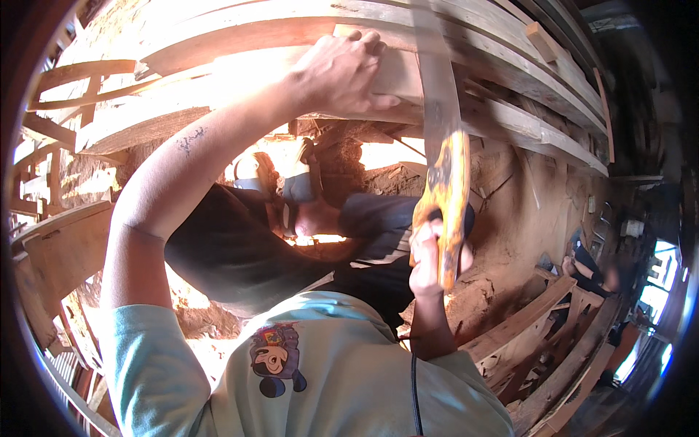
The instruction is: The person uses a hand saw to cut a wooden plank positioned horizontally above them. They hold the plank steady with their left hand while sawing with their right hand. The cut progresses steadily through the plank.
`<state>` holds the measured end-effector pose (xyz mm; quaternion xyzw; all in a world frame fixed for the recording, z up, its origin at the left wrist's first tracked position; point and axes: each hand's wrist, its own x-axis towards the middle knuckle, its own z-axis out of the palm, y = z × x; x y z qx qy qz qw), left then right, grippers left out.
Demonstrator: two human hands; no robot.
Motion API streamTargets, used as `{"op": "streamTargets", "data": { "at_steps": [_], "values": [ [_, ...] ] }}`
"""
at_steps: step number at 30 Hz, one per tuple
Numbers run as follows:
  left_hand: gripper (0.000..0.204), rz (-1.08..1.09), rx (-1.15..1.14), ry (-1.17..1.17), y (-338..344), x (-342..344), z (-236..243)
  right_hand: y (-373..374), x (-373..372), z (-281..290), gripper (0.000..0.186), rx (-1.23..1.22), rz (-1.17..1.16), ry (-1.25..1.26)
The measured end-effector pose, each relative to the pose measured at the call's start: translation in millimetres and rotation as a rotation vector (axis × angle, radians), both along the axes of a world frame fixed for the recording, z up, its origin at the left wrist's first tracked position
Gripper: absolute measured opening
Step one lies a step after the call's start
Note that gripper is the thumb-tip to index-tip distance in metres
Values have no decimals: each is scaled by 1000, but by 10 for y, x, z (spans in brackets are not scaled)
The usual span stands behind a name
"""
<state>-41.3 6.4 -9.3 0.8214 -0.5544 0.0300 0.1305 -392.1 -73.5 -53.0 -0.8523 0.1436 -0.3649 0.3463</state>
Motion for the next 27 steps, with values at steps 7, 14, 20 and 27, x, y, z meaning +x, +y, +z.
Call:
{"op": "streamTargets", "data": {
  "at_steps": [7,14,20,27],
  "values": [
    [85,43,-84,-74,33,165,-63,-271,232,217,3,-105,40,52],
    [95,-16,25,-70,12,97,-39,-306,556,94,8,-119,91,77],
    [100,47,-58,-82,8,113,-123,-90,-158,-152,19,46,38,14],
    [93,-9,-85,-70,-6,134,-96,-172,294,45,14,-188,36,4]
  ]
}}
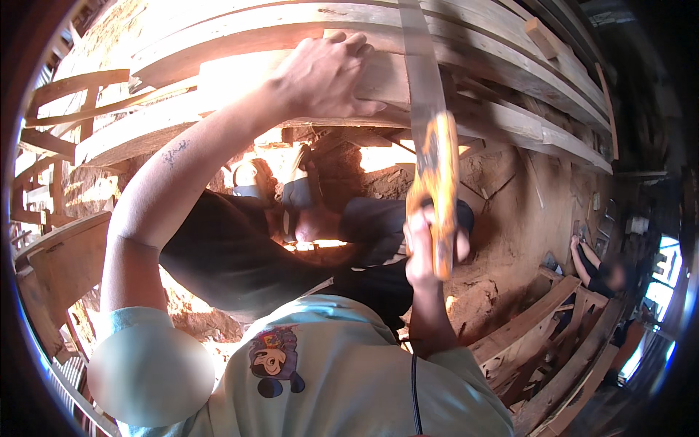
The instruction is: The person uses a hand saw to cut a wooden plank positioned horizontally above them. They hold the plank steady with their left hand while sawing with their right hand. The cut progresses steadily through the plank.
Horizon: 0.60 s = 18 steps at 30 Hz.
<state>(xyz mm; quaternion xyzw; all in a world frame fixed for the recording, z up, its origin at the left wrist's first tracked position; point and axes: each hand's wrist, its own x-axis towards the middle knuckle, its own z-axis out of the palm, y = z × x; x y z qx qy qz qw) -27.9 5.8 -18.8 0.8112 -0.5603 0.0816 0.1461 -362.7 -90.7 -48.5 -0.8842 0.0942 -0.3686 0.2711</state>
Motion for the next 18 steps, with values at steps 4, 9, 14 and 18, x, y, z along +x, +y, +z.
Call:
{"op": "streamTargets", "data": {
  "at_steps": [4,9,14,18],
  "values": [
    [96,19,34,7,41,-13,24,-152,383,268,5,-492,99,4],
    [101,-41,11,-54,-60,-167,1,271,-253,30,11,825,39,-115],
    [104,-5,96,22,-55,-119,99,106,-917,-250,22,-154,-27,184],
    [106,-27,53,28,-28,-135,88,297,-491,291,5,972,173,-110]
  ]
}}
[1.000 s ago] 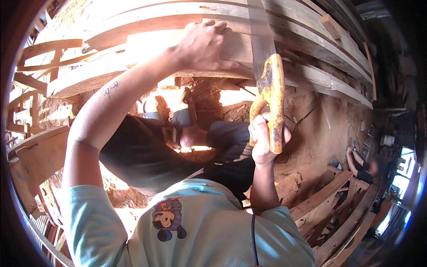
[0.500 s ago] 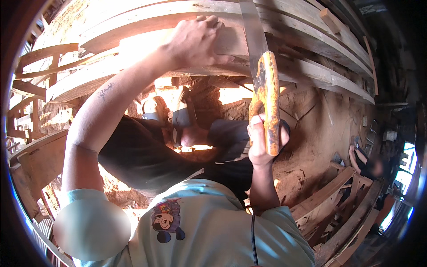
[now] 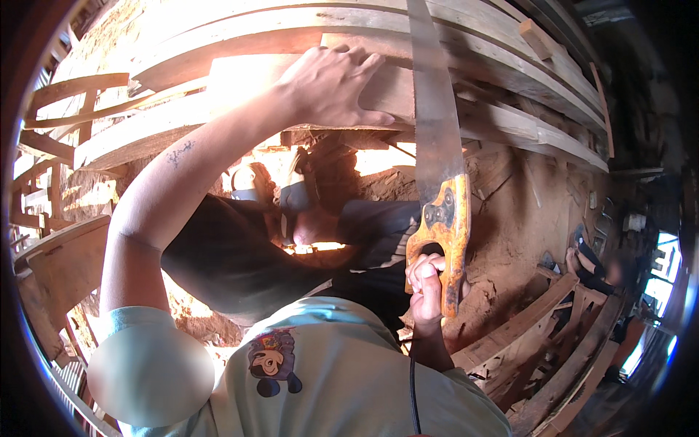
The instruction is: The person uses a hand saw to cut a wooden plank positioned horizontally above them. They hold the plank steady with their left hand while sawing with their right hand. The cut progresses steadily through the plank.
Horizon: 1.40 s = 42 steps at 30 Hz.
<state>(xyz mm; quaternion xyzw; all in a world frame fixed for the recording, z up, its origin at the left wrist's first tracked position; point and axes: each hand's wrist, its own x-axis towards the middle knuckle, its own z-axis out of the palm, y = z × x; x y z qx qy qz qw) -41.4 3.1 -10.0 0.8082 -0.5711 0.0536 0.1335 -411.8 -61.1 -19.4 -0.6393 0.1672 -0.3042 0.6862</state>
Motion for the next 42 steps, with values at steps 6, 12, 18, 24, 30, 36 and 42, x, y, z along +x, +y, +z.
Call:
{"op": "streamTargets", "data": {
  "at_steps": [6,12,18,24,30,36,42],
  "values": [
    [102,68,122,224,0,-8,209,-188,-24,-147,5,-668,-126,236],
    [100,41,26,99,8,-5,100,-199,182,-158,7,-760,-193,107],
    [108,72,183,157,11,-59,248,-327,504,-23,16,-1374,-162,135],
    [105,66,250,169,20,-65,368,-22,-423,-226,13,-752,-133,377],
    [105,45,47,41,-30,14,59,-325,614,-148,5,-1175,-180,257],
    [109,61,32,-18,27,40,99,-60,69,-162,6,-900,-142,323],
    [103,13,7,16,-28,84,44,-135,308,-251,10,-1087,-217,275]
  ]
}}
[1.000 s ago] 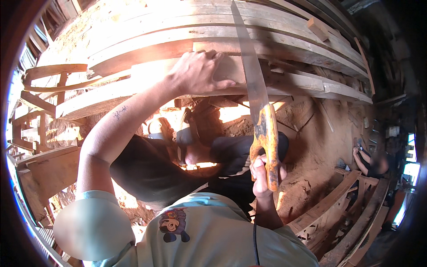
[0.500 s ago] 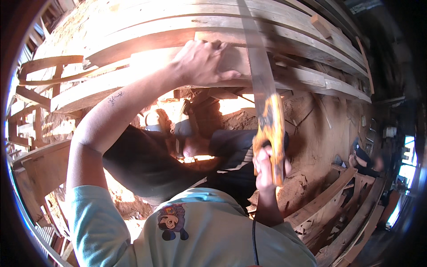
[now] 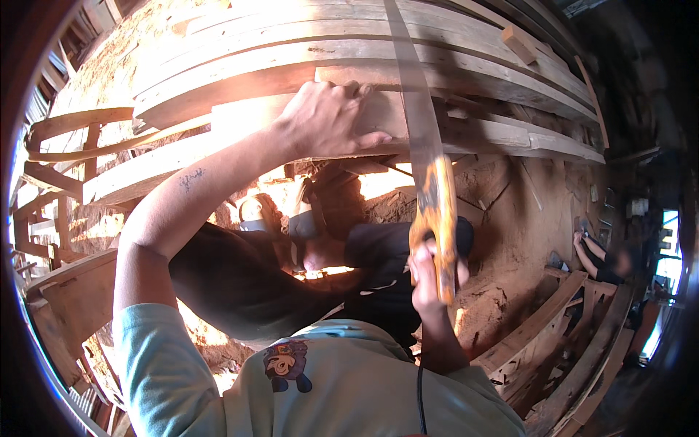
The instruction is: The person uses a hand saw to cut a wooden plank positioned horizontally above them. They hold the plank steady with their left hand while sawing with their right hand. The cut progresses steadily through the plank.
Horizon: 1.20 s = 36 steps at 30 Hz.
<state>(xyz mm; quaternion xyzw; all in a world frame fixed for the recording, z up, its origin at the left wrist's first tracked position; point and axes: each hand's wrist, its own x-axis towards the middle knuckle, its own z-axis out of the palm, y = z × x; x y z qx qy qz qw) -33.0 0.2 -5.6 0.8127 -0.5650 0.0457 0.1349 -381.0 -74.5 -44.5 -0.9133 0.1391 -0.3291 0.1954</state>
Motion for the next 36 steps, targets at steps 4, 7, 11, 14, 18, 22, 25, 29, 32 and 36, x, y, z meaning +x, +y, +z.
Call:
{"op": "streamTargets", "data": {
  "at_steps": [4,7,11,14,18,22,25,29,32,36],
  "values": [
    [103,49,-26,-10,37,72,-110,-244,344,104,11,102,32,24],
    [106,58,10,28,43,40,-6,-72,133,479,8,1185,32,-241],
    [101,38,57,37,37,48,95,52,-131,627,6,1067,174,-255],
    [98,29,87,3,37,41,62,-85,120,410,5,1097,94,-285],
    [105,31,115,67,51,1,132,-208,789,421,6,876,68,-189],
    [104,3,2,18,55,36,17,-13,252,666,6,938,7,-159],
    [103,33,49,5,68,20,22,145,85,969,5,1238,57,-240],
    [102,42,-23,-24,37,27,-28,12,686,829,9,891,-34,-150],
    [102,34,-32,24,50,66,-16,-19,728,780,8,913,-2,-124],
    [101,23,13,36,30,49,17,282,289,1206,8,1101,-77,-140]
  ]
}}
